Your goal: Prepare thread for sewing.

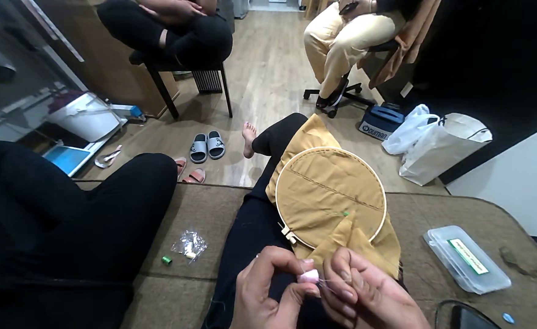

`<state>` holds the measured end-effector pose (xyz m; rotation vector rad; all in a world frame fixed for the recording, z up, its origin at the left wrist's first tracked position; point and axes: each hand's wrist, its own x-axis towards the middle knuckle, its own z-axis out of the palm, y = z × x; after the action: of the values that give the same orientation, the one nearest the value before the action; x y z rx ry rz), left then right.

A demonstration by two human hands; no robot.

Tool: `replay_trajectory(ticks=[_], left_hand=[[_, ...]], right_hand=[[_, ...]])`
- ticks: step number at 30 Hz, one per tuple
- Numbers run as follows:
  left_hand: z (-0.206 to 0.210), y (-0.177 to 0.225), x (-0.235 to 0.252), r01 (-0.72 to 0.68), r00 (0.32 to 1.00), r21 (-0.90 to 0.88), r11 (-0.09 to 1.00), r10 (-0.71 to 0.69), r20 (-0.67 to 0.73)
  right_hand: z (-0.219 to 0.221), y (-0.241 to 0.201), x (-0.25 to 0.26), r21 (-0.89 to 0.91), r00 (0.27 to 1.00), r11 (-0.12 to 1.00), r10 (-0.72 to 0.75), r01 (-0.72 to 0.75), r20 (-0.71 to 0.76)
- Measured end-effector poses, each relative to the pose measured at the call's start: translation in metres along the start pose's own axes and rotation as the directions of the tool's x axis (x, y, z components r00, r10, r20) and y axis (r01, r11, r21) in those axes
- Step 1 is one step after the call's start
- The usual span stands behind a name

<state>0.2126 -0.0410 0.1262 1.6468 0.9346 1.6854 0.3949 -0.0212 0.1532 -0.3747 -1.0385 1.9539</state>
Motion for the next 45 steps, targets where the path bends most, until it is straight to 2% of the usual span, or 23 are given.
replay_trajectory(ticks=[2, 4, 9, 13, 21, 26, 28, 30, 32, 33, 35, 36, 38, 40, 45], left_hand=[[-0.001, 0.001, 0.001, 0.001, 1.000, -0.010, 1.000, -0.001, -0.014], [-0.001, 0.002, 0.002, -0.006, 1.000, -0.003, 1.000, 0.006, -0.001], [0.003, 0.005, 0.003, -0.003, 0.999, -0.061, 0.998, 0.006, 0.045], [0.006, 0.011, 0.003, 0.004, 0.999, -0.151, 0.988, 0.003, 0.046], [0.007, 0.012, -0.001, -0.004, 0.999, -0.153, 0.988, 0.011, 0.047], [0.009, 0.011, -0.002, -0.074, 0.995, -0.057, 0.996, 0.077, 0.058], [0.007, 0.011, -0.004, -0.098, 0.995, 0.040, 0.994, 0.098, 0.002], [-0.012, 0.003, 0.001, -0.089, 0.973, 0.182, 0.979, 0.125, -0.195], [-0.037, -0.004, 0.010, -0.044, 0.951, 0.205, 0.978, 0.104, -0.292], [-0.039, -0.002, 0.009, -0.001, 0.963, 0.150, 0.989, 0.041, -0.265], [-0.024, 0.003, -0.001, 0.062, 0.985, 0.022, 0.998, -0.057, -0.165], [-0.016, 0.004, -0.002, 0.073, 0.989, -0.038, 0.997, -0.078, -0.128], [-0.007, 0.010, 0.003, 0.090, 0.994, -0.146, 0.985, -0.098, -0.046], [-0.004, 0.018, 0.007, 0.117, 0.993, -0.189, 0.975, -0.110, 0.044], [-0.007, 0.023, 0.004, 0.075, 0.977, -0.150, 0.986, -0.043, 0.208]], right_hand=[[0.000, 0.000, -0.001, -0.011, 0.999, 1.000, 0.009, -0.008, 0.051], [0.000, -0.001, -0.002, -0.029, 0.999, 0.999, -0.018, 0.019, 0.043], [-0.002, 0.002, -0.002, -0.036, 0.981, 0.980, -0.194, 0.193, -0.010], [-0.001, 0.004, -0.001, 0.014, 0.959, 0.959, -0.283, 0.283, 0.022], [0.003, -0.002, -0.004, 0.052, 0.973, 0.972, -0.229, 0.231, -0.031], [0.002, -0.003, -0.006, 0.051, 0.979, 0.979, -0.195, 0.198, -0.059], [0.001, -0.008, -0.011, 0.015, 0.980, 0.984, -0.176, 0.179, -0.096], [-0.008, -0.032, -0.025, -0.079, 0.947, 0.973, -0.230, 0.218, -0.224], [-0.026, -0.072, -0.042, -0.207, 0.888, 0.931, -0.352, 0.300, -0.297], [-0.033, -0.088, -0.049, -0.288, 0.870, 0.906, -0.392, 0.309, -0.300], [-0.038, -0.101, -0.059, -0.506, 0.886, 0.830, -0.397, 0.234, -0.241], [-0.038, -0.098, -0.061, -0.644, 0.904, 0.743, -0.385, 0.183, -0.187], [-0.031, -0.083, -0.056, -0.862, 0.920, 0.490, -0.382, 0.126, -0.083], [-0.023, -0.061, -0.046, -0.925, 0.926, 0.343, -0.377, 0.163, 0.024], [0.006, -0.024, -0.021, -0.920, 0.895, 0.237, -0.397, 0.314, 0.203]])
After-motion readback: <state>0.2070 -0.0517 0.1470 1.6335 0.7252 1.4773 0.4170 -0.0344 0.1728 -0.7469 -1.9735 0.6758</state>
